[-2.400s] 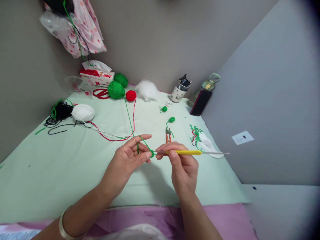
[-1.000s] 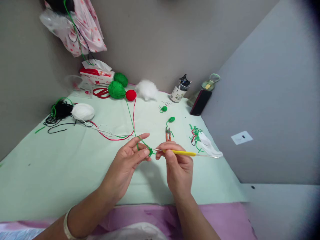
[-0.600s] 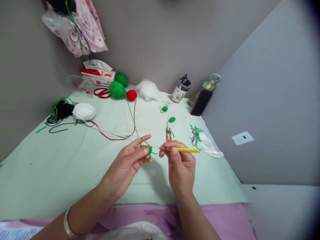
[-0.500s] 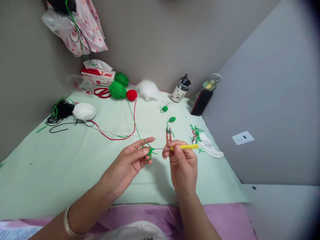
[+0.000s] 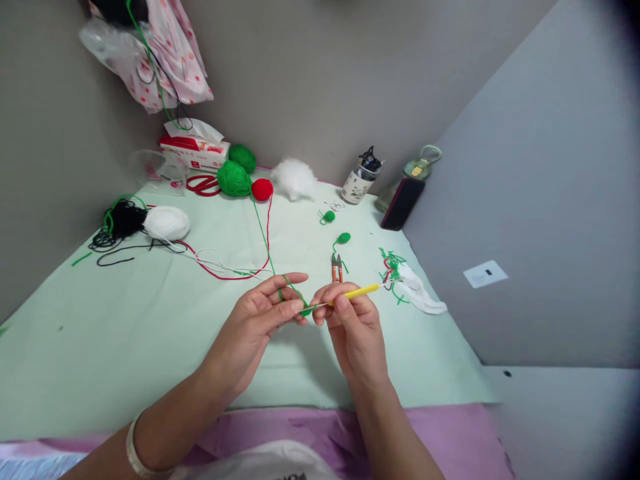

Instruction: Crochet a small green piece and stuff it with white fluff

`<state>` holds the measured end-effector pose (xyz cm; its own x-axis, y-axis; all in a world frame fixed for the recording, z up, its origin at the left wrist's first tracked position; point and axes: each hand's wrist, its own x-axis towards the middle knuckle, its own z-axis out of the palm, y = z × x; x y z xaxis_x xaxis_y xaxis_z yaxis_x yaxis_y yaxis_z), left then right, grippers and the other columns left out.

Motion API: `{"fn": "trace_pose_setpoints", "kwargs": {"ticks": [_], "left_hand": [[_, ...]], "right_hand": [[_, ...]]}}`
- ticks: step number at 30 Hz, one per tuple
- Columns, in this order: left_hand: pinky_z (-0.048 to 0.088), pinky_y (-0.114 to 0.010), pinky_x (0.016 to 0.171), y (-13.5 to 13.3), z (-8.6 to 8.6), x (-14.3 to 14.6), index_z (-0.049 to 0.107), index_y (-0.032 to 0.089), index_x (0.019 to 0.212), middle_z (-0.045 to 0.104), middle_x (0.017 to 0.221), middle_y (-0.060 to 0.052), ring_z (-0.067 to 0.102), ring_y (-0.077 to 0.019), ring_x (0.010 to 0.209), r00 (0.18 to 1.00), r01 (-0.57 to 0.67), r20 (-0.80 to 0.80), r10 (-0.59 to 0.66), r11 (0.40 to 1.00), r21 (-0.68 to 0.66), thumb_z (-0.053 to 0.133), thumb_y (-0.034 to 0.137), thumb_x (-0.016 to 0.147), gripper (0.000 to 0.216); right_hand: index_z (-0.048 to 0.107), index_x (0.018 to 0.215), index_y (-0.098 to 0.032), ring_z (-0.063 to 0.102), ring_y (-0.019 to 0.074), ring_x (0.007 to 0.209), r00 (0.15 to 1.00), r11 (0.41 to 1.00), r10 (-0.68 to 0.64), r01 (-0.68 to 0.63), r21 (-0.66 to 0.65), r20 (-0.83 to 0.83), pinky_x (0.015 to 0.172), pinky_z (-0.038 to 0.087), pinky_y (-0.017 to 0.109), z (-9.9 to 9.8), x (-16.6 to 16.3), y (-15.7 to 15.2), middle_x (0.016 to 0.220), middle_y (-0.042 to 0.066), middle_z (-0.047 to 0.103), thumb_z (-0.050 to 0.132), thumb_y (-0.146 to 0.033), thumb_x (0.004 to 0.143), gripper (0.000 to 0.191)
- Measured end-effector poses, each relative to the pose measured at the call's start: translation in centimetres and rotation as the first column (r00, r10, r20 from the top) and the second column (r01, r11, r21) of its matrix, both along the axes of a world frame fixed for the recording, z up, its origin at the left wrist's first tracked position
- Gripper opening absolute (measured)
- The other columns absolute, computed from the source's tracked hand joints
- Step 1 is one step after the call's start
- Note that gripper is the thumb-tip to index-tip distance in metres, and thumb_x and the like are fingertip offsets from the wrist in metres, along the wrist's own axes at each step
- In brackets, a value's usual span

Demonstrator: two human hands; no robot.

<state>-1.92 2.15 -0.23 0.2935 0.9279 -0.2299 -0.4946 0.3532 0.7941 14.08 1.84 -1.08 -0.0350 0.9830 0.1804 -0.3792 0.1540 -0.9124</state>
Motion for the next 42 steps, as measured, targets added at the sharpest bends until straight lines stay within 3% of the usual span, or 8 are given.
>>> {"fn": "trace_pose_setpoints", "kwargs": {"ticks": [6, 11, 15, 23, 28, 34, 38, 42], "left_hand": [[0.050, -0.025, 0.081, 0.2, 0.0, 0.0, 0.077, 0.025, 0.114, 0.067, 0.080, 0.004, 0.066, -0.0122, 0.078, 0.990, -0.088, -0.099, 0.097, 0.992, 0.093, 0.082, 0.028, 0.084, 0.030], [0.050, -0.022, 0.076, 0.1, -0.2, 0.1, 0.075, 0.026, 0.116, 0.067, 0.081, 0.005, 0.063, -0.0111, 0.079, 0.977, -0.128, -0.156, 0.146, 0.984, 0.121, 0.086, 0.022, 0.079, 0.039], [0.051, -0.022, 0.079, 0.1, -0.4, 0.2, 0.073, 0.024, 0.123, 0.070, 0.088, 0.001, 0.063, -0.0119, 0.083, 0.999, -0.032, 0.024, 0.033, 0.999, -0.018, 0.084, 0.026, 0.082, 0.042], [0.050, -0.026, 0.082, 0.3, 0.0, 0.1, 0.076, 0.022, 0.121, 0.069, 0.085, 0.001, 0.062, -0.0132, 0.079, 0.995, 0.018, 0.102, -0.008, 0.996, -0.090, 0.082, 0.021, 0.082, 0.039], [0.049, -0.028, 0.085, -0.1, 0.3, 0.6, 0.076, 0.025, 0.121, 0.071, 0.090, 0.000, 0.062, -0.0148, 0.084, 1.000, -0.002, 0.011, 0.002, 1.000, 0.007, 0.083, 0.024, 0.082, 0.040], [0.050, -0.024, 0.083, 0.1, -0.5, 0.8, 0.078, 0.021, 0.120, 0.071, 0.092, -0.002, 0.061, -0.0116, 0.082, 0.988, 0.001, 0.152, 0.017, 0.993, -0.115, 0.080, 0.024, 0.086, 0.035], [0.052, -0.021, 0.077, 0.6, -0.8, 0.5, 0.083, 0.016, 0.105, 0.067, 0.087, -0.001, 0.059, -0.0084, 0.075, 0.979, -0.037, 0.190, 0.072, 0.982, -0.183, 0.083, 0.019, 0.081, 0.025], [0.051, -0.022, 0.081, 0.4, -0.5, 0.5, 0.081, 0.023, 0.112, 0.067, 0.085, 0.001, 0.061, -0.0110, 0.081, 0.994, -0.055, 0.091, 0.062, 0.995, -0.079, 0.083, 0.021, 0.082, 0.030]], "right_hand": [[0.073, 0.101, -0.024, 0.068, 0.0140, 0.077, 0.924, 0.958, -0.209, 0.129, 0.255, 0.320, 0.071, 0.057, 0.030, 0.6, 0.7, -0.5, 0.093, 0.003, 0.074, 0.053, -0.021, 0.104, 0.020], [0.068, 0.117, -0.021, 0.070, 0.0195, 0.091, 0.606, 0.701, -0.541, -0.057, 0.711, 0.582, 0.079, 0.058, 0.034, 0.6, 0.5, -1.0, 0.099, 0.009, 0.075, 0.053, -0.006, 0.098, 0.028], [0.071, 0.119, -0.020, 0.070, 0.0218, 0.101, 0.412, 0.576, -0.699, -0.160, 0.802, 0.584, 0.081, 0.059, 0.034, -0.3, 0.3, -0.9, 0.110, 0.013, 0.073, 0.056, -0.004, 0.096, 0.031], [0.076, 0.102, -0.030, 0.066, 0.0174, 0.082, 0.874, 0.916, -0.308, 0.166, 0.366, 0.376, 0.073, 0.054, 0.034, 0.6, 0.2, -0.7, 0.093, 0.003, 0.075, 0.055, -0.016, 0.101, 0.025], [0.077, 0.107, -0.032, 0.068, 0.0178, 0.086, 0.863, 0.916, -0.309, 0.157, 0.368, 0.399, 0.074, 0.054, 0.034, 0.2, -0.4, -0.7, 0.096, 0.003, 0.077, 0.057, -0.015, 0.100, 0.027], [0.075, 0.120, -0.035, 0.070, 0.0218, 0.098, 0.658, 0.812, -0.472, 0.066, 0.580, 0.587, 0.082, 0.057, 0.039, -0.5, 0.0, -1.1, 0.111, 0.007, 0.076, 0.064, -0.010, 0.094, 0.037], [0.078, 0.104, -0.029, 0.068, 0.0193, 0.080, 0.807, 0.881, -0.415, 0.240, 0.409, 0.420, 0.073, 0.055, 0.037, 0.1, 0.4, -0.7, 0.090, 0.004, 0.075, 0.060, -0.017, 0.098, 0.023], [0.079, 0.096, -0.027, 0.066, 0.0181, 0.077, 0.922, 0.955, -0.238, 0.164, 0.248, 0.306, 0.069, 0.054, 0.034, 0.2, 0.1, -0.2, 0.089, 0.004, 0.074, 0.063, -0.025, 0.098, 0.017]]}}
